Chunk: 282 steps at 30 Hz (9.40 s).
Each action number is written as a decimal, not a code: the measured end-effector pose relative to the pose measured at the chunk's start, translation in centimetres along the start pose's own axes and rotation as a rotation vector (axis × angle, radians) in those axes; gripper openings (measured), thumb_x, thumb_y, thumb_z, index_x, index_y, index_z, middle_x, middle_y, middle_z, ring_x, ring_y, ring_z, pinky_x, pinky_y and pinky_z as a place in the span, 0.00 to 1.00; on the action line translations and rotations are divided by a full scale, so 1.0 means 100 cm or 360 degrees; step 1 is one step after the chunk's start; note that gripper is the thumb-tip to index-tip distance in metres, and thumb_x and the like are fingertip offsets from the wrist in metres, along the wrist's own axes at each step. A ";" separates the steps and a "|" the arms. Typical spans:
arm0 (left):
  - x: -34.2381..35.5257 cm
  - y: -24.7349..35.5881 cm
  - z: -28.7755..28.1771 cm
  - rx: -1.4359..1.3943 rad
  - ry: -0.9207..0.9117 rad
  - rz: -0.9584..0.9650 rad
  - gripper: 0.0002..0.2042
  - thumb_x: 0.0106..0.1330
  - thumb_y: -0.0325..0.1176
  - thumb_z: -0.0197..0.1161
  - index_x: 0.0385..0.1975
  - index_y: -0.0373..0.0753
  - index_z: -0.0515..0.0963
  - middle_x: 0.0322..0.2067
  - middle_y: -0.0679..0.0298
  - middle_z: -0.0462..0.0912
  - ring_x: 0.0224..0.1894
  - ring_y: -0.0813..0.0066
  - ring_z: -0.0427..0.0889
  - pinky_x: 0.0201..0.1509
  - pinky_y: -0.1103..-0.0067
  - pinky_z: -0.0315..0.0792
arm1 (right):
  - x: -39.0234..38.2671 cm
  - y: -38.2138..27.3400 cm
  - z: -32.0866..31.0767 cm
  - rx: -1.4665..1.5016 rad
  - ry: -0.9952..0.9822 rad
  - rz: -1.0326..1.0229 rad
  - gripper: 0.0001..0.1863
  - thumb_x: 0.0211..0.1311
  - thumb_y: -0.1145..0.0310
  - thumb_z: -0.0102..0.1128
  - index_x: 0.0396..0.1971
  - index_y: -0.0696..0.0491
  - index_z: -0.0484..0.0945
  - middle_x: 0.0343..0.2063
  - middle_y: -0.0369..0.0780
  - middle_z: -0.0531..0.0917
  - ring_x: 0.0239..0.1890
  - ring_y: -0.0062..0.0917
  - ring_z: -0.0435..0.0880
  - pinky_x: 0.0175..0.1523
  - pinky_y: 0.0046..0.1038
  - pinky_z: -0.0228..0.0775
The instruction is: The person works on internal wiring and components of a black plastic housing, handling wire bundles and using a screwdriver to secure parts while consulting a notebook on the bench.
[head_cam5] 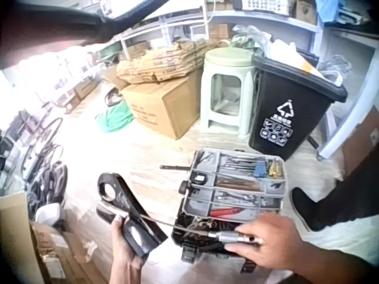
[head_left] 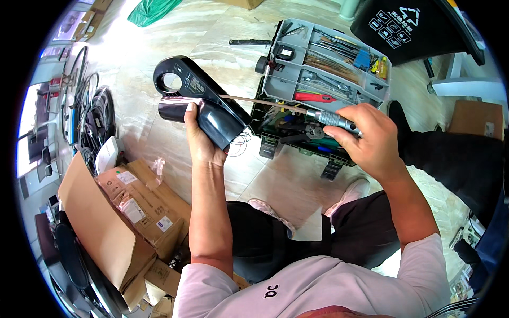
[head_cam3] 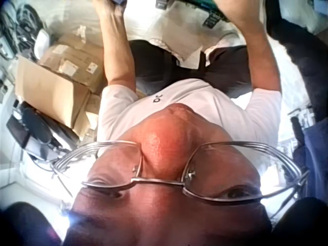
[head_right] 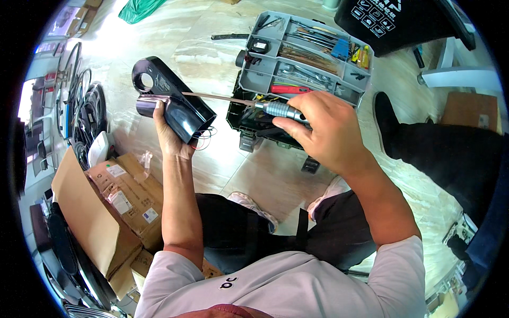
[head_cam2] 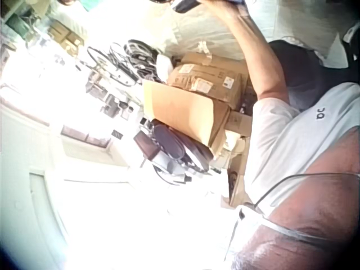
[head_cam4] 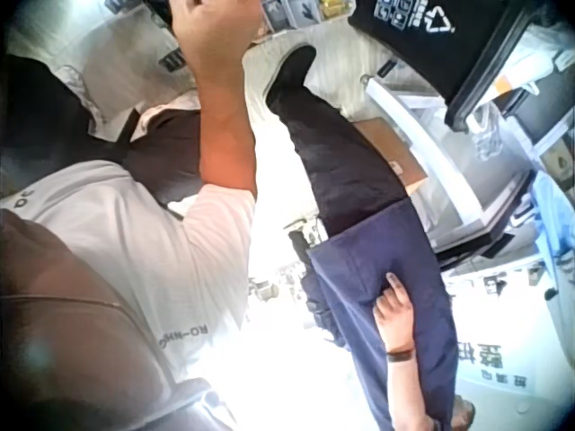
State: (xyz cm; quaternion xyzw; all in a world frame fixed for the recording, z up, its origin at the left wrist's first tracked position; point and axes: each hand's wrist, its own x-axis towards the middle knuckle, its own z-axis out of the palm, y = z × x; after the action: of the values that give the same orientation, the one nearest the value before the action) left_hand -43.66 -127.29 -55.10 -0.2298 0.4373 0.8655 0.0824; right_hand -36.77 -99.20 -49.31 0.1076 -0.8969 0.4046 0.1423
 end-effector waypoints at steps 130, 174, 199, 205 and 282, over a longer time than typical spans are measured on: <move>-0.050 -0.011 0.037 -0.0277 0.0115 -0.0002 0.25 0.68 0.57 0.48 0.50 0.40 0.71 0.43 0.59 0.80 0.44 0.63 0.80 0.51 0.69 0.75 | 0.007 -0.017 -0.077 0.0313 -0.0310 0.0616 0.18 0.59 0.56 0.65 0.37 0.56 0.74 0.28 0.42 0.81 0.34 0.30 0.82 0.38 0.31 0.71; -0.561 -0.157 0.993 0.0291 -0.1489 -0.1306 0.28 0.61 0.59 0.56 0.50 0.42 0.72 0.44 0.59 0.81 0.45 0.63 0.81 0.49 0.67 0.77 | -0.176 -0.243 -1.012 -0.0453 0.1684 0.1200 0.13 0.62 0.73 0.62 0.43 0.59 0.70 0.34 0.36 0.76 0.38 0.18 0.73 0.45 0.22 0.66; -0.620 -0.273 1.180 -0.0163 -0.1092 -0.0165 0.32 0.65 0.60 0.47 0.57 0.39 0.67 0.48 0.50 0.77 0.51 0.51 0.78 0.54 0.62 0.76 | -0.205 0.011 -1.326 0.0247 0.0693 0.0384 0.25 0.54 0.67 0.72 0.45 0.61 0.68 0.33 0.42 0.80 0.33 0.21 0.80 0.38 0.21 0.71; -0.627 -0.275 1.191 -0.0221 -0.1139 -0.0089 0.36 0.60 0.63 0.53 0.57 0.37 0.67 0.48 0.50 0.77 0.52 0.54 0.77 0.55 0.63 0.75 | -0.201 0.017 -1.321 0.0147 0.0971 0.0264 0.20 0.59 0.65 0.67 0.43 0.60 0.70 0.26 0.39 0.79 0.25 0.16 0.77 0.33 0.17 0.68; -0.666 -0.259 1.196 -0.0569 -0.1356 0.0215 0.37 0.58 0.64 0.54 0.58 0.40 0.66 0.52 0.59 0.76 0.57 0.57 0.75 0.56 0.58 0.75 | -0.259 0.011 -1.330 0.0423 0.1332 0.0319 0.23 0.56 0.58 0.68 0.39 0.55 0.66 0.34 0.46 0.76 0.28 0.17 0.67 0.36 0.16 0.58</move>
State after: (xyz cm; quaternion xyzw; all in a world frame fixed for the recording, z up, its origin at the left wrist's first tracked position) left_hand -15.05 -12.70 18.85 0.1646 0.2225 0.9480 0.1572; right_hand 9.53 4.12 25.11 -0.1353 -0.7085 0.5368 0.4378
